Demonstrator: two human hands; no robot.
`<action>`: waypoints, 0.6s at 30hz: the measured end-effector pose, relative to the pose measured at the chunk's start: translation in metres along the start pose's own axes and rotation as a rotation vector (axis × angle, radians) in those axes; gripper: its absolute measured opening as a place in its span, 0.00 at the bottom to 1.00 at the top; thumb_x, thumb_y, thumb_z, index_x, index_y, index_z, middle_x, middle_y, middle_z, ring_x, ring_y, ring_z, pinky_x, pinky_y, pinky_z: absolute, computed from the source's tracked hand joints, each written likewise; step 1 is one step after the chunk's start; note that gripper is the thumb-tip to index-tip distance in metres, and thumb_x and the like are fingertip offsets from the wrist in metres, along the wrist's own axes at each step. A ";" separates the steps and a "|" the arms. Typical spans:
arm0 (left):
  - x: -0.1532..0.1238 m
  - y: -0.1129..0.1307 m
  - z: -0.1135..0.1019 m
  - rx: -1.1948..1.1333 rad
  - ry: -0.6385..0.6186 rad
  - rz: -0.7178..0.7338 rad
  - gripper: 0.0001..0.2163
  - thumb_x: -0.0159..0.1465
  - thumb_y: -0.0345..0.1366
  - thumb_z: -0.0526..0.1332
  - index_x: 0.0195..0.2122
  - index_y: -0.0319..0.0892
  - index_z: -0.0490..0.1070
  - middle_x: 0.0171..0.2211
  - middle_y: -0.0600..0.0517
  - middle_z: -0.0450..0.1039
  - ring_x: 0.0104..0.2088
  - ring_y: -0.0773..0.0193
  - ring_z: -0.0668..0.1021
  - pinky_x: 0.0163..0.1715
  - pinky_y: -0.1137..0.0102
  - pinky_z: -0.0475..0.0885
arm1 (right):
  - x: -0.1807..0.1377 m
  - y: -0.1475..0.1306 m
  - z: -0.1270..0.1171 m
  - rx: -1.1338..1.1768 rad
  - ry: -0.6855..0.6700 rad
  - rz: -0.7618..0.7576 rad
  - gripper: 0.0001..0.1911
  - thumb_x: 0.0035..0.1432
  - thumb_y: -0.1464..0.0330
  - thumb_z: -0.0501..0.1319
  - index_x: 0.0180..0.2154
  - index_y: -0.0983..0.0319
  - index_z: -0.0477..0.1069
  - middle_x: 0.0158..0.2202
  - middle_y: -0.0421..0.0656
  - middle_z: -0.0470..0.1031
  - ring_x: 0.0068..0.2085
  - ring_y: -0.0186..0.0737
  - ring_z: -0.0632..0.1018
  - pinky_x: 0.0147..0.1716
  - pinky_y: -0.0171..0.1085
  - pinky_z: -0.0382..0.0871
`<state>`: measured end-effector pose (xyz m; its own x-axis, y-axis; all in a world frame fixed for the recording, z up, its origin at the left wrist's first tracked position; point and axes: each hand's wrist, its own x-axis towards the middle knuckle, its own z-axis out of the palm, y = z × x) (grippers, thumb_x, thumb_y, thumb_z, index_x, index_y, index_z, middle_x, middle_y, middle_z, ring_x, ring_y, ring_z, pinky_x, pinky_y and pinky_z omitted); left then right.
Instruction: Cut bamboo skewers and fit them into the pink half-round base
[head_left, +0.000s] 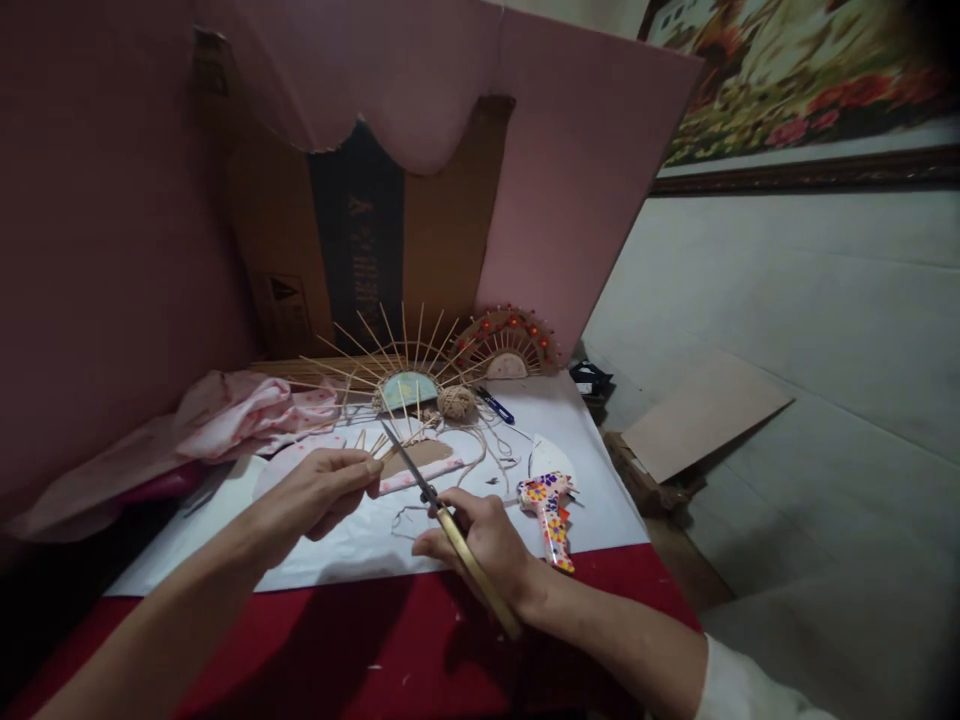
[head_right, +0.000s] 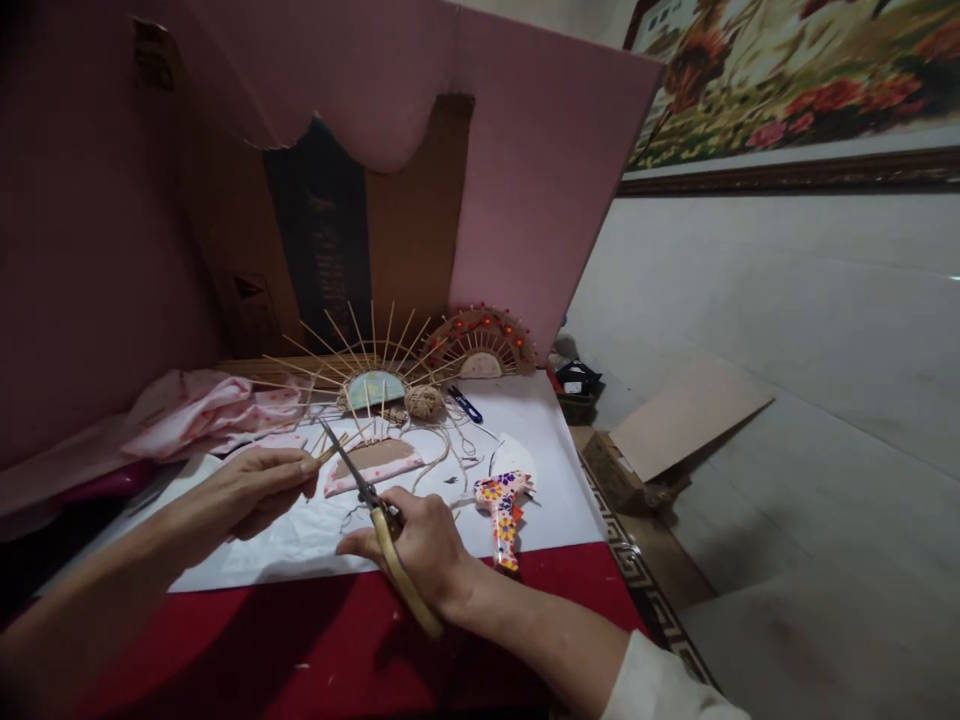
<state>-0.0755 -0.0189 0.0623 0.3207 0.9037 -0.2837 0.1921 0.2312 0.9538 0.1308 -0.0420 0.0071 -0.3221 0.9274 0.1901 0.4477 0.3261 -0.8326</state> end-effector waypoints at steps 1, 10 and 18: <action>-0.002 0.003 0.000 0.009 -0.009 0.003 0.17 0.58 0.50 0.57 0.23 0.41 0.65 0.12 0.63 0.44 0.13 0.75 0.45 0.11 0.77 0.41 | 0.000 -0.003 -0.002 0.008 0.006 -0.011 0.14 0.48 0.58 0.66 0.29 0.62 0.71 0.19 0.36 0.68 0.21 0.30 0.65 0.21 0.29 0.56; -0.008 0.000 -0.001 0.036 -0.002 -0.020 0.18 0.56 0.51 0.59 0.22 0.40 0.65 0.12 0.62 0.46 0.13 0.75 0.48 0.12 0.76 0.42 | -0.007 -0.006 0.002 -0.007 0.013 0.028 0.16 0.46 0.58 0.67 0.27 0.62 0.67 0.18 0.35 0.67 0.21 0.31 0.65 0.21 0.29 0.57; -0.015 0.009 -0.003 0.071 0.072 0.179 0.17 0.56 0.50 0.59 0.23 0.40 0.68 0.14 0.59 0.51 0.14 0.74 0.53 0.12 0.76 0.44 | -0.006 -0.017 -0.009 0.087 -0.031 -0.058 0.15 0.49 0.60 0.66 0.36 0.62 0.69 0.21 0.37 0.72 0.22 0.31 0.67 0.22 0.30 0.58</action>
<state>-0.0812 -0.0296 0.0753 0.2888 0.9521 -0.1003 0.2040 0.0412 0.9781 0.1324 -0.0519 0.0245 -0.3711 0.9011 0.2240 0.3544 0.3605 -0.8628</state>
